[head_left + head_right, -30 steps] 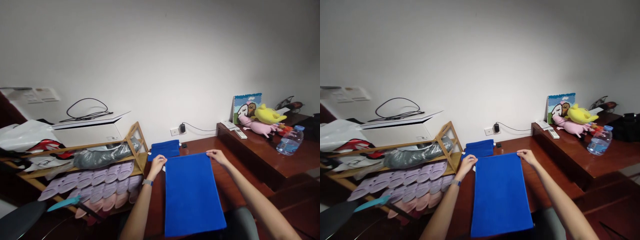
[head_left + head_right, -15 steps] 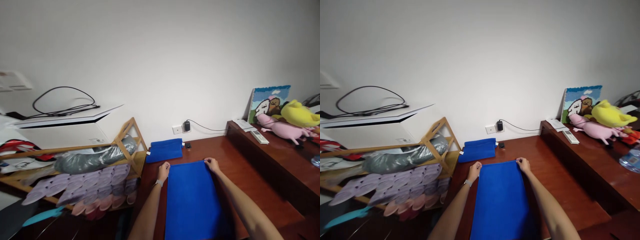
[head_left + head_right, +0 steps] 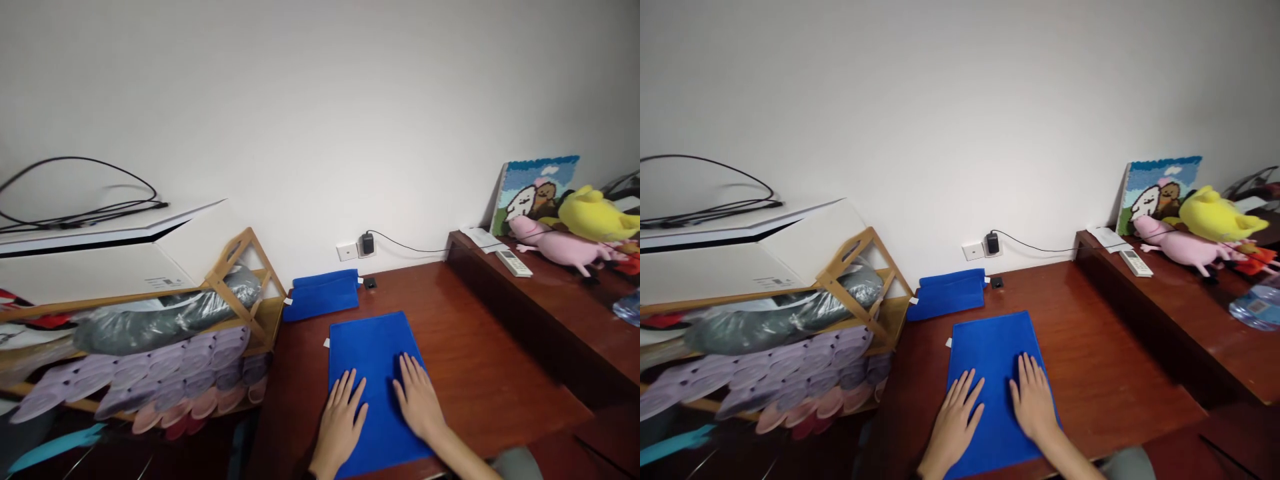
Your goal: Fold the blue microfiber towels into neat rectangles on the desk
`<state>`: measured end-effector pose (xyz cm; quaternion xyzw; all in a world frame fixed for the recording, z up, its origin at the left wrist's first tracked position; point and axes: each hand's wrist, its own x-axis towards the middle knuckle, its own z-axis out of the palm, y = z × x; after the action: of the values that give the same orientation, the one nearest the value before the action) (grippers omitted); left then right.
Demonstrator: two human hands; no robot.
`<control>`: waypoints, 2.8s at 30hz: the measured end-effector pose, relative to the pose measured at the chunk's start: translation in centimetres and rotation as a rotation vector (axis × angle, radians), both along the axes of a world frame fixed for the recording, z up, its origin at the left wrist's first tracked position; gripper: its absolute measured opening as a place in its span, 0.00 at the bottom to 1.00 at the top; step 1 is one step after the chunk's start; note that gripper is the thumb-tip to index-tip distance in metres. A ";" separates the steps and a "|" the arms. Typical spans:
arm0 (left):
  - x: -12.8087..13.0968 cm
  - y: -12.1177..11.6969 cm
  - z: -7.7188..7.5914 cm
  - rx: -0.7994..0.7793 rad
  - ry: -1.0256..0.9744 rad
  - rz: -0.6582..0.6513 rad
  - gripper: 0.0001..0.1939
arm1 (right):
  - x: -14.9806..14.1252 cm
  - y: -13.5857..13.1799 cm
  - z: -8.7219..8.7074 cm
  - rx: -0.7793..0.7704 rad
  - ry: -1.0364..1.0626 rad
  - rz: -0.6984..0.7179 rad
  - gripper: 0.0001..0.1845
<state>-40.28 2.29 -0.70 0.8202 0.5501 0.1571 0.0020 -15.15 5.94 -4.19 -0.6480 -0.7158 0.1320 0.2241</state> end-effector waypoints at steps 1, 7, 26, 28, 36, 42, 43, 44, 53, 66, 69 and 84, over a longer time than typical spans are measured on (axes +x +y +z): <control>-0.1 -0.7 -0.3 -0.014 0.023 0.009 0.31 | -0.5 -2.1 -0.7 -0.022 -0.031 0.017 0.39; -0.1 -2.4 -1.5 0.000 0.073 0.107 0.29 | -0.3 -4.9 -0.2 -0.039 -0.109 0.146 0.39; 4.9 -1.2 0.0 -0.062 0.069 -0.001 0.28 | 0.8 -5.5 -0.6 -0.073 -0.085 -0.060 0.44; 6.1 -1.9 -1.4 -0.061 0.060 0.103 0.29 | 2.7 -3.7 0.8 -0.061 -0.100 0.088 0.43; 7.8 -4.9 -1.4 -0.029 0.057 0.257 0.28 | 6.4 0.9 3.3 -0.053 -0.055 0.175 0.36; 3.2 -2.2 0.5 0.009 0.062 0.013 0.28 | 5.8 1.3 0.4 -0.010 0.262 -0.315 0.28; 2.8 -1.8 0.4 -0.008 0.073 0.005 0.28 | 5.7 1.8 0.3 -0.004 0.270 -0.309 0.27; 2.6 -1.4 0.3 -0.024 0.082 0.006 0.28 | 5.7 2.3 0.4 0.004 0.281 -0.304 0.25; 4.8 -1.5 -2.8 -0.009 0.070 0.255 0.29 | 4.8 8.8 3.3 0.028 0.283 -0.230 0.21; 14.4 9.3 -0.3 -0.098 -0.017 -0.046 0.29 | 2.1 5.1 1.9 -0.191 -0.229 0.028 0.36; 13.6 10.8 -1.2 -0.126 0.004 -0.017 0.30 | 2.1 5.5 2.2 -0.215 -0.255 -0.006 0.36; -7.3 11.1 -2.0 -0.149 0.157 0.399 0.33 | 2.5 8.0 1.8 -0.187 -0.261 0.066 0.38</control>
<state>-47.56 13.37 -2.67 0.7023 0.7101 0.0488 -0.0113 -12.67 13.96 -2.44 -0.6538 -0.7444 0.1201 0.0633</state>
